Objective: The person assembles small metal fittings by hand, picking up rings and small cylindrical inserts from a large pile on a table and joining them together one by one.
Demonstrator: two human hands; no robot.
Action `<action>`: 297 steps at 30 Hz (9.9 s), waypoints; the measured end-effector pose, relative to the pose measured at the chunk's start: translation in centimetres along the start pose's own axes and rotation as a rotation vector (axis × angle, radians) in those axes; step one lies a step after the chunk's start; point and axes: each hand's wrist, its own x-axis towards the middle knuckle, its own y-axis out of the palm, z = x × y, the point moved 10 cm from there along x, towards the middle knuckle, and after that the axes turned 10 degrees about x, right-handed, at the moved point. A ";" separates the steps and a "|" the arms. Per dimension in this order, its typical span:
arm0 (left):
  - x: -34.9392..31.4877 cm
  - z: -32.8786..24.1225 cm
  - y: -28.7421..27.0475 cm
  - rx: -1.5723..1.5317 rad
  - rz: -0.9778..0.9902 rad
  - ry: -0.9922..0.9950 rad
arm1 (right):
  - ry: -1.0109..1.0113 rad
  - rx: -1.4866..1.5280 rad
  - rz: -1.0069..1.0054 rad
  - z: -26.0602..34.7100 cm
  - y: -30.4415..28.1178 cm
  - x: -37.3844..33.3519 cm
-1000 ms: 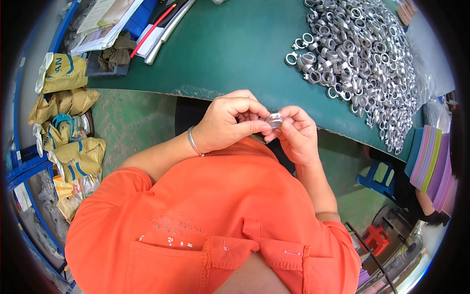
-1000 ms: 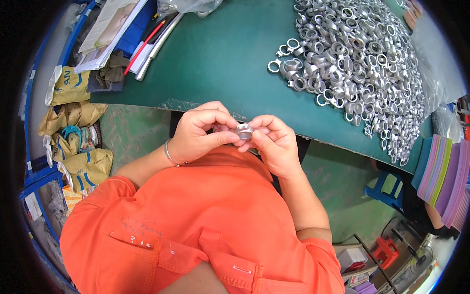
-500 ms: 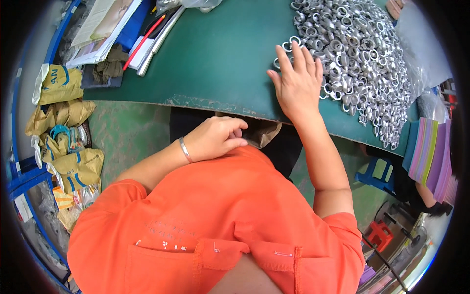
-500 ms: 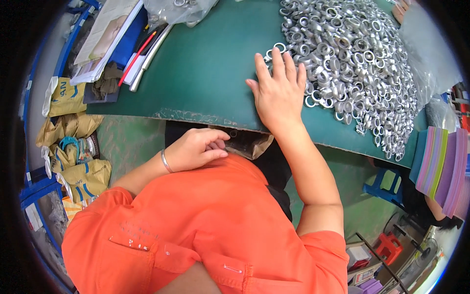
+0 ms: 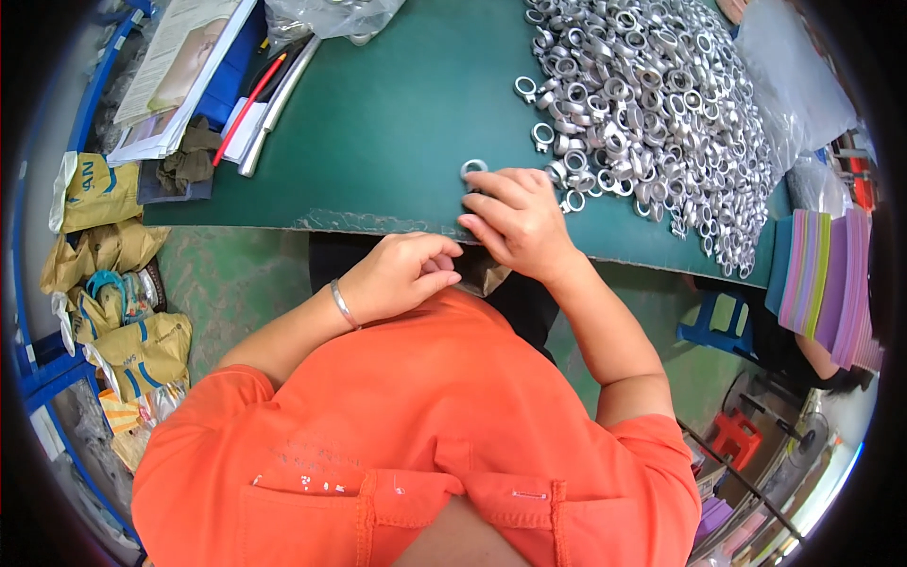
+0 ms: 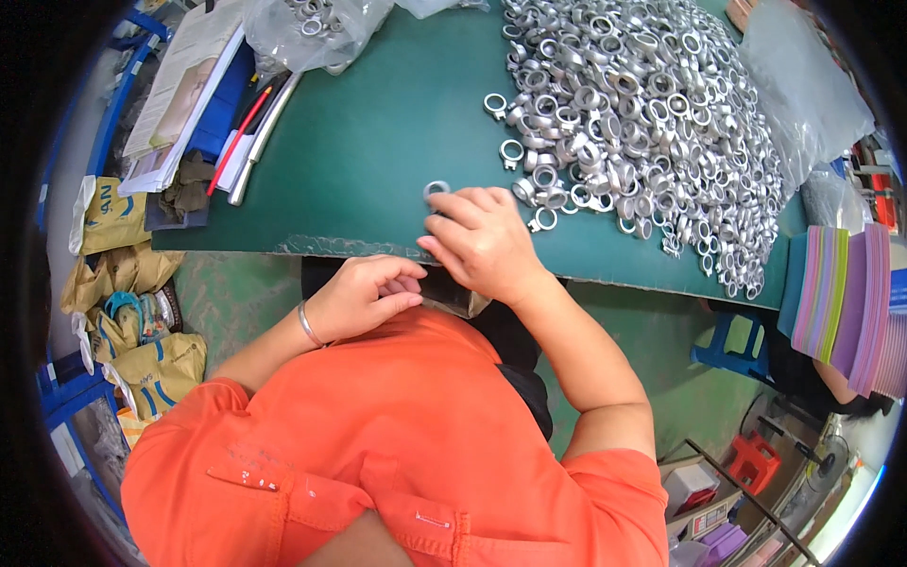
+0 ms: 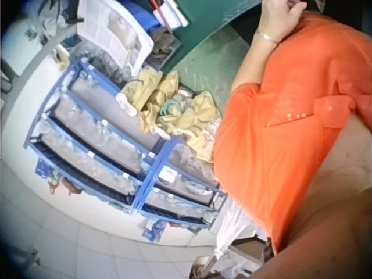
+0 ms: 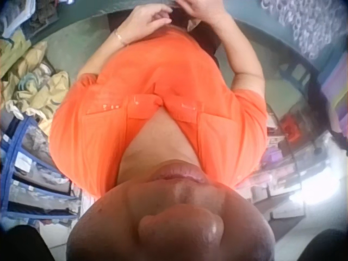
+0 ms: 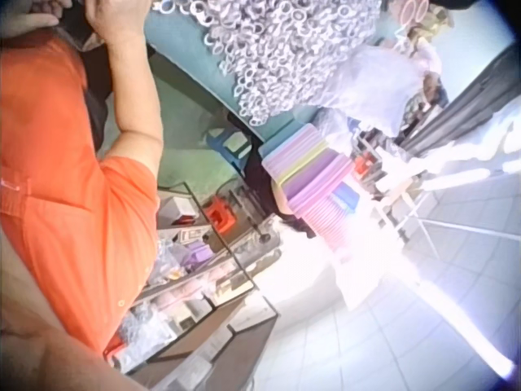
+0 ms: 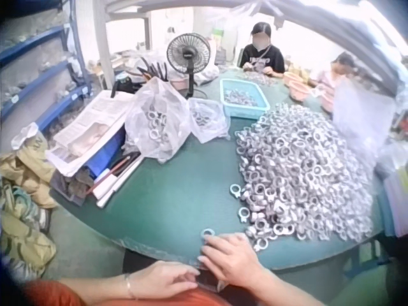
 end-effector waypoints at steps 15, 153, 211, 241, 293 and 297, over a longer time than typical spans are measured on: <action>2.0 1.2 3.1 -0.631 0.119 -0.247 | 0.426 -0.410 -0.252 -4.6 -8.1 -4.8; 0.5 -1.6 -1.5 -0.587 -0.268 0.121 | 0.226 0.410 -0.443 2.3 -2.7 -4.6; 2.1 -2.9 -1.6 -0.654 -0.162 0.146 | 0.282 0.617 -0.437 2.1 -3.6 -4.0; -0.8 0.4 0.3 -0.134 -0.033 -0.018 | 0.389 0.084 -0.186 -0.1 -2.7 -3.2; -0.3 0.2 -1.9 -0.384 -0.287 0.019 | 0.311 0.097 -0.204 -1.4 -1.0 -0.2; -0.1 1.9 -1.2 -0.649 -0.236 -0.155 | 0.425 0.325 -0.300 -2.1 -2.0 -1.7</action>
